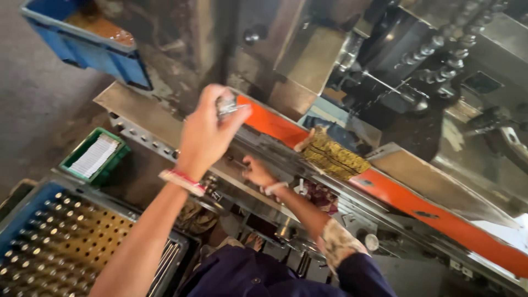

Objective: The person repeatedly picks metal rods from a blue tray, inserts them into a metal turning machine, and operates a lever to process each rod. The person then removes the processed rod and places it back into the tray, repeating this cycle throughout the clip.

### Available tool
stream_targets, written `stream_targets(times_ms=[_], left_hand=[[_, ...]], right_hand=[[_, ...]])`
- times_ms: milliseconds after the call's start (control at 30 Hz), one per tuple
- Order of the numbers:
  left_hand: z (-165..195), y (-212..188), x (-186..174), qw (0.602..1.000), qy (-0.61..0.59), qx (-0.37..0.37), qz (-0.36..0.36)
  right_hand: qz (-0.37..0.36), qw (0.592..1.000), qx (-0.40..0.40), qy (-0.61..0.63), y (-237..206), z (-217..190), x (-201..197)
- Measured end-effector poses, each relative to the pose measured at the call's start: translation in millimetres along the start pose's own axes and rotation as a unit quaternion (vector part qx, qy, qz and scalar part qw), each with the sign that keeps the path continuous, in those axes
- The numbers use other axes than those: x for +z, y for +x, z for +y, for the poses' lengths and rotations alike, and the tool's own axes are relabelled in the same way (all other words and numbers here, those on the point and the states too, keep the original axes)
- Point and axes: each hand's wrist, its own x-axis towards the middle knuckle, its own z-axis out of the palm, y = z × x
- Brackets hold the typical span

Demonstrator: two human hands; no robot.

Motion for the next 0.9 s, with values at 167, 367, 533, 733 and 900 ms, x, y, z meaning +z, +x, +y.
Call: stream_targets(times_ms=[167,367,533,733,900], left_hand=[[-102.7,-64.4,-62.5,0.997,0.005,-0.032,0.066],[-211.9,-141.4,-78.7,0.937,-0.087,-0.287,0.18],[-252.4,-172.3,-82.8,0.805,-0.328,-0.429,0.246],[-255.7,-190.4,-86.7,0.858,-0.271,-0.335,0.279],[-226.6,-197.2,-97.5,0.912,-0.135,-0.271,0.277]], right_hand=[[0.034,0.993,0.011,-0.11,35.1,-2.1,42.7],[-0.007,0.968,-0.011,-0.25,9.3,-5.0,75.5],[-0.051,0.988,-0.141,-0.027,-23.8,-73.8,128.0],[-0.156,0.92,-0.091,0.348,-62.5,-156.5,177.8],[-0.197,0.87,0.002,0.453,-67.8,-177.9,189.1]])
